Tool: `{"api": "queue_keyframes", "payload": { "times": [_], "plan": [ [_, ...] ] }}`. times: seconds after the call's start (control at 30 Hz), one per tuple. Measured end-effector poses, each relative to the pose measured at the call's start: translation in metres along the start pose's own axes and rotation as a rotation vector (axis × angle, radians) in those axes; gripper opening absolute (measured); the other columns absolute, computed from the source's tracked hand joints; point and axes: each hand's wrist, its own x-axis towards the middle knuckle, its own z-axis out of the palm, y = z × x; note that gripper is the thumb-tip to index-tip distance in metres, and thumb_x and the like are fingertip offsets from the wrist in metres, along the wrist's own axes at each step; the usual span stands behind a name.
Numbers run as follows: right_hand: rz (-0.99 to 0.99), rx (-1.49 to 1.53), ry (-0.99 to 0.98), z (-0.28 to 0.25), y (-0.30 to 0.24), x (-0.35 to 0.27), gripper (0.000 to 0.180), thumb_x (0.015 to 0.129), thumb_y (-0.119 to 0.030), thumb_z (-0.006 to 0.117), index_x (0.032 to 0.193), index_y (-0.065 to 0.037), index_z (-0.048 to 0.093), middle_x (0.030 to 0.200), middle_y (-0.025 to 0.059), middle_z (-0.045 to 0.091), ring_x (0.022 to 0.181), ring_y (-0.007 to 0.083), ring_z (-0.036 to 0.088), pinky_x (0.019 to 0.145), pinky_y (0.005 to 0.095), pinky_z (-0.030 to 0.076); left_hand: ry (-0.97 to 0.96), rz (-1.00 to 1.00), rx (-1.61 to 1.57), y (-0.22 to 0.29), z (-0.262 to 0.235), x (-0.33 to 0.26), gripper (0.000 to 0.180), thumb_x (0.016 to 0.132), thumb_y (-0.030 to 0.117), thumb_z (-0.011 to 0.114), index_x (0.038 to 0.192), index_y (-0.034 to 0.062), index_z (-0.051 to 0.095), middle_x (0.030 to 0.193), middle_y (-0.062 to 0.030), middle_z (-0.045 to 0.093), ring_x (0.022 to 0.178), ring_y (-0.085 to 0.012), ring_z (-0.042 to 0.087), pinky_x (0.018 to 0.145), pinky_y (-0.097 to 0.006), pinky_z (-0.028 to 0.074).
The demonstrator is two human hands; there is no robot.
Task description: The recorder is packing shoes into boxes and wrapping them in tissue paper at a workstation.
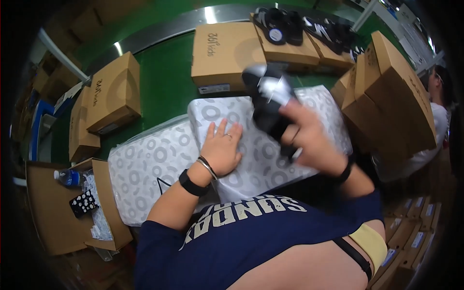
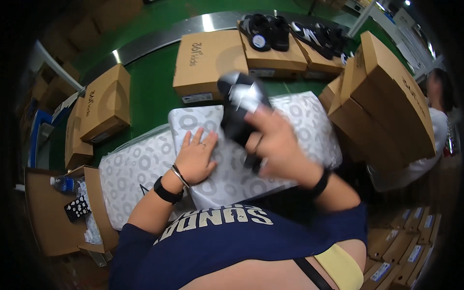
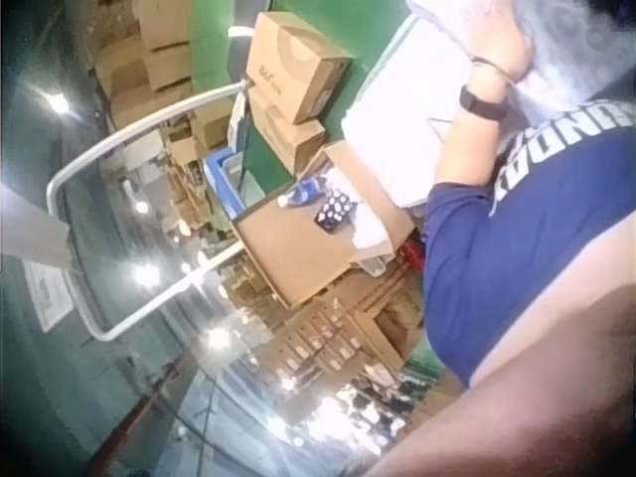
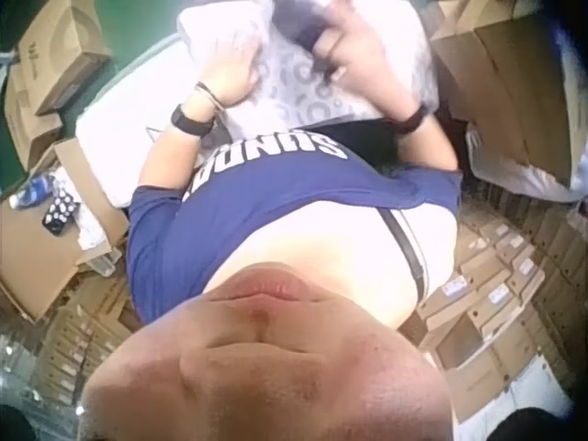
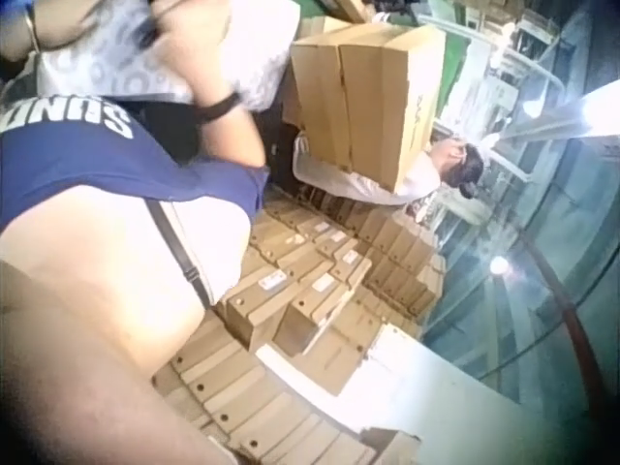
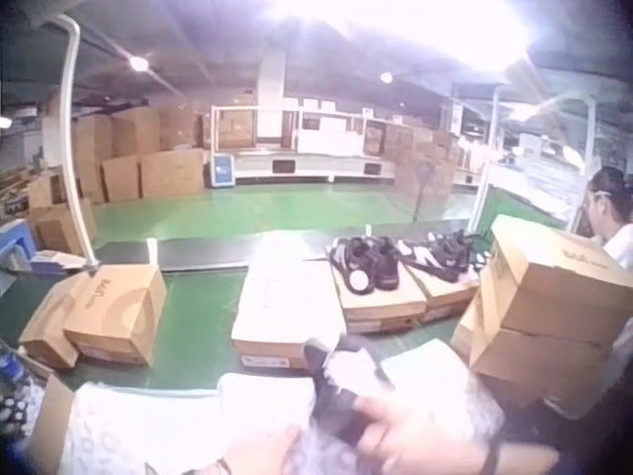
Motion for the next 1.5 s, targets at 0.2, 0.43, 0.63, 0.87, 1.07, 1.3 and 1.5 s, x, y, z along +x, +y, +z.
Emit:
{"api": "queue_keyframes", "payload": {
  "times": [0.2,0.43,0.63,0.87,1.07,1.3,1.5],
  "plan": [
    [0.629,0.083,0.481,0.077,0.009,-0.093,0.010,0.075,-0.007,0.056,0.083,-0.005,0.062,0.080,0.0131,0.062,0.080,0.0270,0.059,0.073,0.0328,0.045,0.113,0.064,0.005,0.000,0.002,0.000,0.056,0.070,0.025,0.053,0.122,0.0065,0.042,0.130,-0.0163,0.038,0.125,-0.0360,0.026,0.101,-0.052,0.014],
    [1.262,-0.417,0.357,0.070,0.119,-0.193,0.021,0.074,-0.011,0.059,0.094,-0.005,0.063,0.090,0.0154,0.061,0.082,0.0313,0.058,0.075,0.0357,0.045,0.118,0.092,-0.017,0.005,-0.001,0.003,0.054,0.070,0.028,0.057,0.119,0.0087,0.047,0.129,-0.0174,0.039,0.123,-0.0365,0.028,0.101,-0.052,0.015],
    [1.321,-0.385,0.304,0.054,0.112,-0.174,0.018,0.075,-0.014,0.057,0.090,-0.006,0.063,0.089,0.0136,0.062,0.084,0.0291,0.059,0.074,0.0358,0.046,0.095,0.097,-0.054,0.004,-0.008,0.000,0.058,0.070,0.030,0.060,0.122,0.0074,0.043,0.128,-0.0198,0.038,0.122,-0.0371,0.029,0.100,-0.052,0.015],
    [-0.038,-0.452,0.094,0.028,-0.075,-0.008,0.004,0.067,-0.011,0.049,0.066,-0.008,0.050,0.055,-0.0001,0.045,0.058,0.0166,0.050,0.085,0.0415,0.039,0.104,-0.239,-1.731,0.007,-0.073,-0.004,0.088,0.078,0.048,0.054,0.136,0.0056,0.003,0.127,-0.0172,0.035,0.116,-0.0259,0.035,0.092,-0.041,0.027],
    [-0.299,0.269,0.446,-0.001,-0.047,0.033,0.016,0.071,-0.007,0.057,0.087,-0.004,0.057,0.081,0.0061,0.058,0.079,0.0177,0.057,0.090,0.0350,0.038,0.398,-0.697,-1.542,-0.035,-0.058,-0.001,0.073,0.072,0.003,0.057,0.133,0.0039,0.016,0.086,-0.0058,0.055,0.069,-0.0155,0.057,0.059,-0.029,0.047],
    [0.566,0.403,0.271,0.076,0.184,0.076,0.046,0.062,-0.019,0.072,0.100,0.003,0.058,0.094,0.0164,0.061,0.087,0.0251,0.059,0.079,0.0308,0.045,0.580,-0.829,-1.417,-0.173,-0.024,0.071,0.052,0.072,0.015,0.057,0.119,0.0022,0.038,0.080,-0.0055,0.051,0.069,-0.0146,0.049,0.063,-0.031,0.044],
    [0.659,-0.402,-0.154,0.148,0.141,0.120,0.079,0.070,-0.032,0.064,0.131,-0.003,0.023,0.128,0.0309,0.026,0.100,0.0510,0.043,0.086,0.0471,0.039,0.434,-0.597,-1.899,-0.191,-0.002,0.100,0.069,0.082,0.060,0.036,0.120,0.0025,0.039,0.112,-0.0178,0.043,0.104,-0.0323,0.045,0.088,-0.043,0.039]
  ]
}}
